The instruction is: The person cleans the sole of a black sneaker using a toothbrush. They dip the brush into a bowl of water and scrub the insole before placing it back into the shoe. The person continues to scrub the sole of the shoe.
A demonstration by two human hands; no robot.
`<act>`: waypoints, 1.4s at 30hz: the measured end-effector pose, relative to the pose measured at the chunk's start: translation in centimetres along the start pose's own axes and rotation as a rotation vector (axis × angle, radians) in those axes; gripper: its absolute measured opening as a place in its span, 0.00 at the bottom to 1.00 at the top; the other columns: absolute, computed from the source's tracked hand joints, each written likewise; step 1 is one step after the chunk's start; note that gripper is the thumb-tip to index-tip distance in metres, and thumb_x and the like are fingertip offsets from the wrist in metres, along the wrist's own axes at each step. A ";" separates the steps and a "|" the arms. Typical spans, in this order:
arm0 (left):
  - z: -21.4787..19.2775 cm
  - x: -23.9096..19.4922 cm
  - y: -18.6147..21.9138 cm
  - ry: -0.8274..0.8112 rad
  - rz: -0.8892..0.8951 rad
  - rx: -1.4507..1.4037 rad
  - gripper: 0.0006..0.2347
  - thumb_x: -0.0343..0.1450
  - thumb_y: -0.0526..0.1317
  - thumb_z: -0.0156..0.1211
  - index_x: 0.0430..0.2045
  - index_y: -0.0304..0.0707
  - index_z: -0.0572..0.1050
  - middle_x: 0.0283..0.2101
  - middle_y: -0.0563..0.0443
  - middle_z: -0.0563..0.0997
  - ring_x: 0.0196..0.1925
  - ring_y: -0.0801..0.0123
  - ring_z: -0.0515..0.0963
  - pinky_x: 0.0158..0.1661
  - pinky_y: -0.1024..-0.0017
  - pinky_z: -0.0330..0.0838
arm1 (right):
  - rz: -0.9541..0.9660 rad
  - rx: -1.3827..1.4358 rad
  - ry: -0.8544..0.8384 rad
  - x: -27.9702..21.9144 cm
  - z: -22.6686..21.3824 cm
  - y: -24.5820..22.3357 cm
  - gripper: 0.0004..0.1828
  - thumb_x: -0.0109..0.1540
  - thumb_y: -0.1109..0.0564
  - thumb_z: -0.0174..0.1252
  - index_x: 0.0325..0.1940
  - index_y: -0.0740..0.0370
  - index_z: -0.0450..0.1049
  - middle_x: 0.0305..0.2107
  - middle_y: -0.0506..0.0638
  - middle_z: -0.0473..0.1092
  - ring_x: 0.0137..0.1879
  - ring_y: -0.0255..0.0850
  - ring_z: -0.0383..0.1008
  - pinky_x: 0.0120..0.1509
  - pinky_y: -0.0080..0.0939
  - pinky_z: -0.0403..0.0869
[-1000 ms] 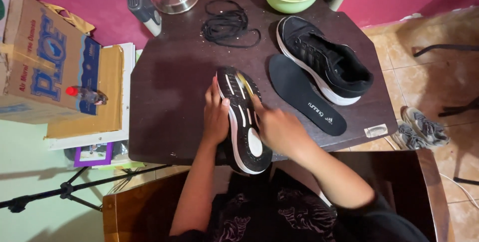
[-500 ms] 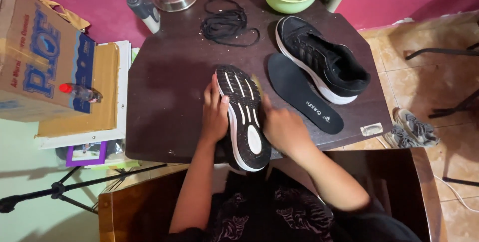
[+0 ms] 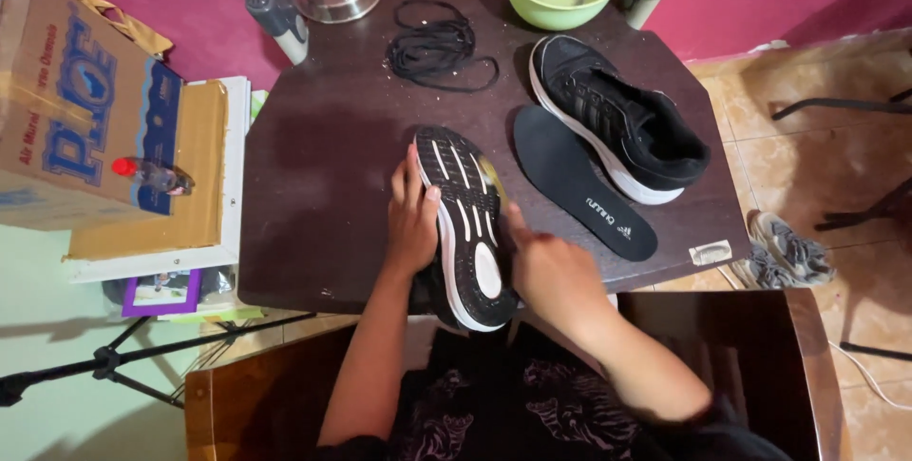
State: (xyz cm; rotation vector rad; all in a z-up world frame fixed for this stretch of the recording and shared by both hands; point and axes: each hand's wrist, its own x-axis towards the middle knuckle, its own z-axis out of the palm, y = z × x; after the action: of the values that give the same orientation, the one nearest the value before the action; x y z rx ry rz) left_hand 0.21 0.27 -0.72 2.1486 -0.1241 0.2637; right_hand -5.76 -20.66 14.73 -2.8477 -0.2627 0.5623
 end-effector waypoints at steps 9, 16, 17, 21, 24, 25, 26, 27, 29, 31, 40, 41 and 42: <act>-0.8 0.3 1.9 -0.065 -0.145 0.011 0.27 0.77 0.48 0.32 0.75 0.48 0.44 0.71 0.34 0.58 0.56 0.40 0.75 0.54 0.49 0.65 | -0.151 0.012 -0.158 -5.1 3.1 1.4 0.47 0.60 0.62 0.46 0.81 0.66 0.35 0.22 0.54 0.70 0.23 0.54 0.71 0.25 0.55 0.69; -0.2 0.0 1.0 -0.021 -0.061 0.024 0.26 0.79 0.46 0.33 0.75 0.49 0.44 0.71 0.34 0.58 0.63 0.42 0.72 0.56 0.51 0.66 | -0.109 0.032 -0.001 4.0 2.9 -0.4 0.43 0.66 0.46 0.49 0.80 0.67 0.43 0.37 0.63 0.74 0.39 0.67 0.77 0.40 0.67 0.74; -0.3 0.0 1.1 -0.028 -0.082 0.015 0.26 0.79 0.47 0.33 0.75 0.50 0.44 0.72 0.35 0.58 0.63 0.41 0.72 0.56 0.50 0.66 | -0.097 0.044 -0.023 4.0 2.4 -0.3 0.44 0.66 0.46 0.50 0.80 0.64 0.42 0.37 0.62 0.75 0.39 0.67 0.77 0.40 0.66 0.74; -0.5 0.2 1.4 -0.047 -0.113 0.002 0.26 0.79 0.48 0.32 0.75 0.51 0.44 0.73 0.33 0.56 0.65 0.39 0.70 0.58 0.49 0.64 | -0.133 0.168 -0.092 -3.1 2.0 1.7 0.43 0.63 0.63 0.44 0.81 0.61 0.38 0.26 0.61 0.70 0.26 0.63 0.73 0.31 0.62 0.70; -0.5 0.2 1.4 -0.055 -0.122 0.005 0.26 0.78 0.50 0.31 0.75 0.50 0.43 0.72 0.34 0.56 0.65 0.40 0.70 0.59 0.49 0.63 | -0.201 0.220 -0.050 -7.9 5.7 5.6 0.45 0.60 0.62 0.48 0.81 0.50 0.42 0.27 0.51 0.72 0.25 0.54 0.72 0.28 0.55 0.67; -0.5 0.1 1.2 -0.065 -0.130 0.008 0.26 0.78 0.50 0.31 0.75 0.50 0.43 0.72 0.34 0.56 0.65 0.40 0.70 0.59 0.49 0.63 | -0.196 0.228 -0.060 -8.4 5.8 5.8 0.45 0.60 0.62 0.48 0.81 0.50 0.42 0.27 0.51 0.72 0.25 0.54 0.72 0.28 0.55 0.67; -0.4 0.0 1.1 -0.067 -0.140 0.023 0.27 0.78 0.49 0.31 0.75 0.50 0.43 0.73 0.35 0.56 0.66 0.42 0.70 0.59 0.50 0.63 | -0.207 0.243 -0.032 -9.1 5.9 6.1 0.45 0.60 0.63 0.49 0.81 0.51 0.45 0.24 0.50 0.71 0.23 0.52 0.71 0.28 0.55 0.68; -0.2 0.4 1.0 -0.065 -0.139 0.036 0.27 0.78 0.47 0.31 0.75 0.49 0.43 0.73 0.37 0.56 0.66 0.44 0.70 0.59 0.51 0.62 | -0.218 0.255 0.006 -9.5 5.8 6.4 0.44 0.59 0.63 0.50 0.80 0.52 0.48 0.21 0.49 0.70 0.22 0.50 0.70 0.28 0.54 0.68; -0.3 0.3 1.2 -0.075 -0.154 0.025 0.27 0.78 0.47 0.31 0.75 0.49 0.42 0.74 0.37 0.54 0.70 0.46 0.65 0.61 0.51 0.60 | -0.202 0.246 -0.035 -8.0 4.9 4.9 0.43 0.61 0.62 0.48 0.80 0.55 0.46 0.23 0.51 0.70 0.23 0.55 0.71 0.29 0.58 0.69; -0.3 0.2 1.3 -0.085 -0.171 0.010 0.27 0.78 0.47 0.30 0.75 0.48 0.42 0.75 0.37 0.53 0.74 0.48 0.60 0.63 0.50 0.58 | -0.185 0.235 -0.079 -5.9 4.7 3.6 0.42 0.62 0.61 0.46 0.81 0.58 0.44 0.24 0.54 0.70 0.25 0.60 0.72 0.31 0.61 0.69; -1.0 0.3 2.4 -0.091 -0.188 -0.028 0.27 0.77 0.46 0.31 0.75 0.44 0.43 0.74 0.36 0.53 0.73 0.46 0.63 0.64 0.53 0.58 | -0.317 0.023 0.025 -7.4 4.3 1.8 0.41 0.62 0.61 0.50 0.78 0.70 0.46 0.26 0.52 0.69 0.22 0.49 0.70 0.19 0.54 0.73; -0.9 0.3 2.1 -0.081 -0.170 -0.018 0.27 0.78 0.47 0.31 0.75 0.46 0.44 0.74 0.37 0.54 0.70 0.45 0.66 0.61 0.53 0.61 | -0.234 0.041 -0.029 -5.9 4.5 1.4 0.42 0.63 0.60 0.47 0.80 0.68 0.42 0.24 0.52 0.69 0.21 0.51 0.70 0.20 0.55 0.71; -0.8 0.3 1.8 -0.072 -0.152 -0.008 0.26 0.78 0.47 0.32 0.75 0.48 0.44 0.73 0.37 0.56 0.67 0.44 0.70 0.58 0.52 0.65 | -0.150 0.060 -0.082 -4.4 4.6 0.9 0.43 0.64 0.59 0.45 0.81 0.65 0.37 0.21 0.51 0.69 0.19 0.53 0.69 0.20 0.55 0.68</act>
State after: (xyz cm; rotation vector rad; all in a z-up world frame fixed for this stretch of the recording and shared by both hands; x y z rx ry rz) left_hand 0.04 -0.10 1.25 2.1470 -0.0026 0.0976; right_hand -11.44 -21.64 11.91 -2.7223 -0.4620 0.6450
